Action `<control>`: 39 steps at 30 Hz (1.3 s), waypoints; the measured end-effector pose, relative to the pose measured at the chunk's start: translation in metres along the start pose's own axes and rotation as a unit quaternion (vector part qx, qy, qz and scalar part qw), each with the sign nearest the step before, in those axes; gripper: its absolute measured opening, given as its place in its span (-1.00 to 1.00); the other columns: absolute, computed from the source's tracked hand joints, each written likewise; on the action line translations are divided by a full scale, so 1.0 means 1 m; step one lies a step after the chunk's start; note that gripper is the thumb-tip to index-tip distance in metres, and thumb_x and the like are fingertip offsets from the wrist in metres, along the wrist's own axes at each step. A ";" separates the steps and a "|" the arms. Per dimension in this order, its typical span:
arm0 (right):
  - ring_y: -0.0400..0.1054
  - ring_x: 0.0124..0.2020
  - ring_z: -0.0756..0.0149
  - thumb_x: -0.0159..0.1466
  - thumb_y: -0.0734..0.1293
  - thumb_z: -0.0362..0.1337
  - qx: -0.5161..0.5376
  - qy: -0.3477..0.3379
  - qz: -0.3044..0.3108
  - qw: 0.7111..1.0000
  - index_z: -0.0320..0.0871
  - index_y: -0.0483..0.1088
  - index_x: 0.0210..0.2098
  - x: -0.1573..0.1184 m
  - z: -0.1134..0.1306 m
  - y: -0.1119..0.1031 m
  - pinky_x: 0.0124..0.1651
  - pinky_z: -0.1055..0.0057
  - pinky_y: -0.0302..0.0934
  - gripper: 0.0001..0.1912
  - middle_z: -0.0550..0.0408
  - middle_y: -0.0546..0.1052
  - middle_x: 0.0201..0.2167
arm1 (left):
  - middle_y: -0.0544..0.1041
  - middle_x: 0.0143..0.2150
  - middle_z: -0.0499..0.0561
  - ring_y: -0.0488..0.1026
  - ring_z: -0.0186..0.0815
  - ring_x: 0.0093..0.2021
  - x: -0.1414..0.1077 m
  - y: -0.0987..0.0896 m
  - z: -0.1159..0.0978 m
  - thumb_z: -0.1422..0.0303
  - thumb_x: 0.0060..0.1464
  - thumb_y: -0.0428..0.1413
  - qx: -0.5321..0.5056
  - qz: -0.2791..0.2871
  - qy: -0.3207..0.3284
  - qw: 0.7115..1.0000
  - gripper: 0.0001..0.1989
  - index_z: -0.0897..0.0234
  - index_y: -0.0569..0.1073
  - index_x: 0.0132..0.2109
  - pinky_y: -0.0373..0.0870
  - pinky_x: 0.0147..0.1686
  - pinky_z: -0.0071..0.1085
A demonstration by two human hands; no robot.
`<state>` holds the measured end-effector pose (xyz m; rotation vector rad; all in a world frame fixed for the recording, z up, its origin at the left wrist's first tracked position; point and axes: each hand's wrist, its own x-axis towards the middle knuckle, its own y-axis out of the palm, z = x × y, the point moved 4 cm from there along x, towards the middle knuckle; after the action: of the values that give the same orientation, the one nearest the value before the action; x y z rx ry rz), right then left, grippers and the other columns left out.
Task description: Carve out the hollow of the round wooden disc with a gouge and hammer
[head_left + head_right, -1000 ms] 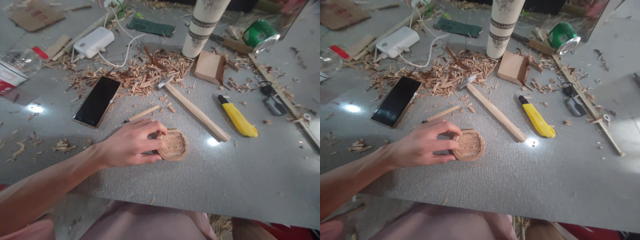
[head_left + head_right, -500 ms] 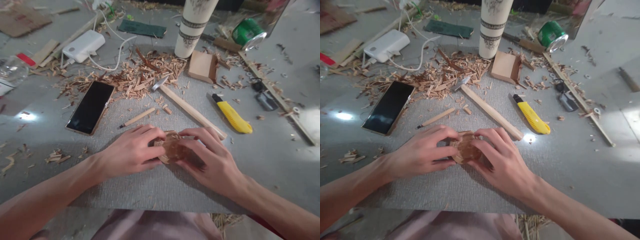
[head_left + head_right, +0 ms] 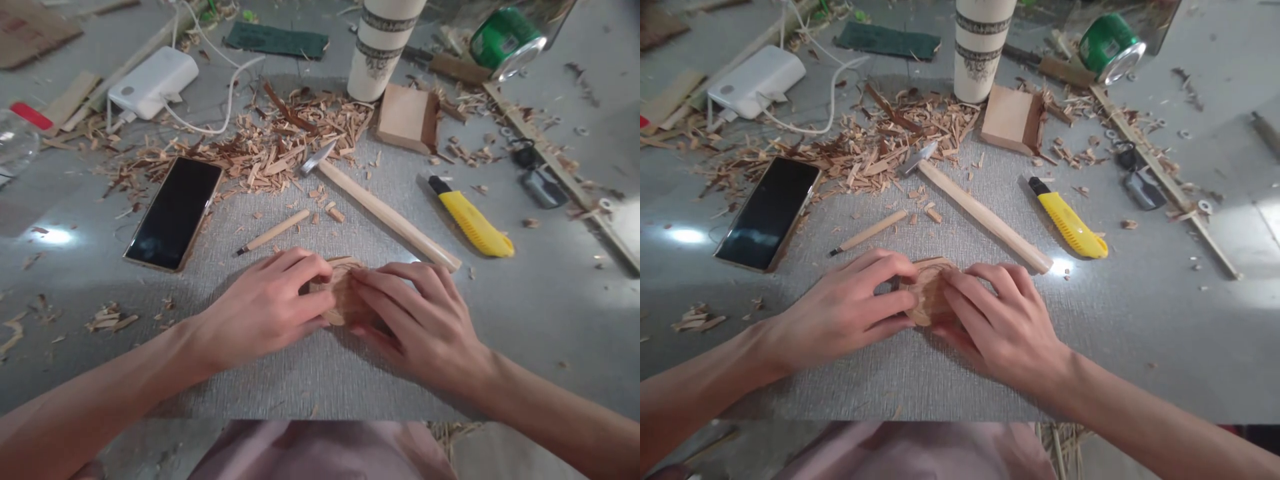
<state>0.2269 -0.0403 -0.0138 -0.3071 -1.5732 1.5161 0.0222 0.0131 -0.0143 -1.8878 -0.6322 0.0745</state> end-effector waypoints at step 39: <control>0.45 -0.05 0.03 0.37 0.48 -0.28 0.025 0.007 -0.006 1.000 -0.19 0.51 -0.09 -0.005 -0.002 -0.004 -0.10 0.09 0.33 -0.84 -0.11 0.67 0.07 | 0.49 0.34 0.23 0.39 0.09 0.36 -0.011 -0.009 0.002 0.05 0.34 0.23 0.033 0.028 0.065 0.997 -0.56 0.05 0.57 0.26 0.35 0.30 0.06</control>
<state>0.2326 -0.0435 -0.0127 -0.2786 -1.5218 1.5386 0.0085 0.0126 -0.0097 -1.8309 -0.4828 0.0087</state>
